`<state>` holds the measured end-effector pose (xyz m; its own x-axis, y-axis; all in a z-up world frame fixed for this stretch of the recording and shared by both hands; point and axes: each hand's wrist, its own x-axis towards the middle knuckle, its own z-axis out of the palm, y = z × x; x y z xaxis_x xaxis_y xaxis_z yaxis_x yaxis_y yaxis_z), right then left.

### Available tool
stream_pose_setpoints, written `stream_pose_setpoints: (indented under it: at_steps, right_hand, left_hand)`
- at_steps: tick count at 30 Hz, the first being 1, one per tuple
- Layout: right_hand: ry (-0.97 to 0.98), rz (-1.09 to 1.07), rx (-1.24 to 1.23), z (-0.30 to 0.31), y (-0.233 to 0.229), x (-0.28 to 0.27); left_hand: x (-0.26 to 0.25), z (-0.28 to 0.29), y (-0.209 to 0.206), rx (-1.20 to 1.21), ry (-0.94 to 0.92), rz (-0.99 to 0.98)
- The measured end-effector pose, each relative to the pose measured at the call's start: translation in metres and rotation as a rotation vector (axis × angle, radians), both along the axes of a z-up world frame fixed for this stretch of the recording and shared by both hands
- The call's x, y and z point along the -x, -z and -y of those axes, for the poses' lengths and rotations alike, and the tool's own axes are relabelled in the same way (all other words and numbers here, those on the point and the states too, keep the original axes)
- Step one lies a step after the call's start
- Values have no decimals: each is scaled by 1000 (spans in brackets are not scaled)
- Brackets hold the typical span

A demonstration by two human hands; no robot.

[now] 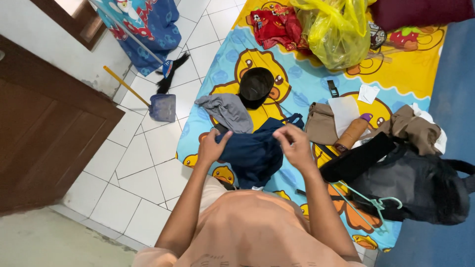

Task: Organizing clothes and putting a shirt on a hanger on a bed.

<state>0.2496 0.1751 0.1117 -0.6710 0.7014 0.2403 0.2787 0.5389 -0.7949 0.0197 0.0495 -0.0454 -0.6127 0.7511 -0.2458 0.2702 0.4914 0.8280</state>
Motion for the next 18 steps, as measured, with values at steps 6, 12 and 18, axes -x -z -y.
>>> stream_pose_setpoints:
  at_steps: [6, 12, 18]
  right_hand:
    - [106, -252, 370, 2, 37, 8]
    - [55, -235, 357, -1, 38, 6]
    - [99, -234, 386, -13, 49, 3]
  left_hand:
    - [-17, -5, -11, -131, -41, -277]
    - [-48, 0, -121, -786, 90, -357]
    - [-66, 4, -88, -695, 320, -625]
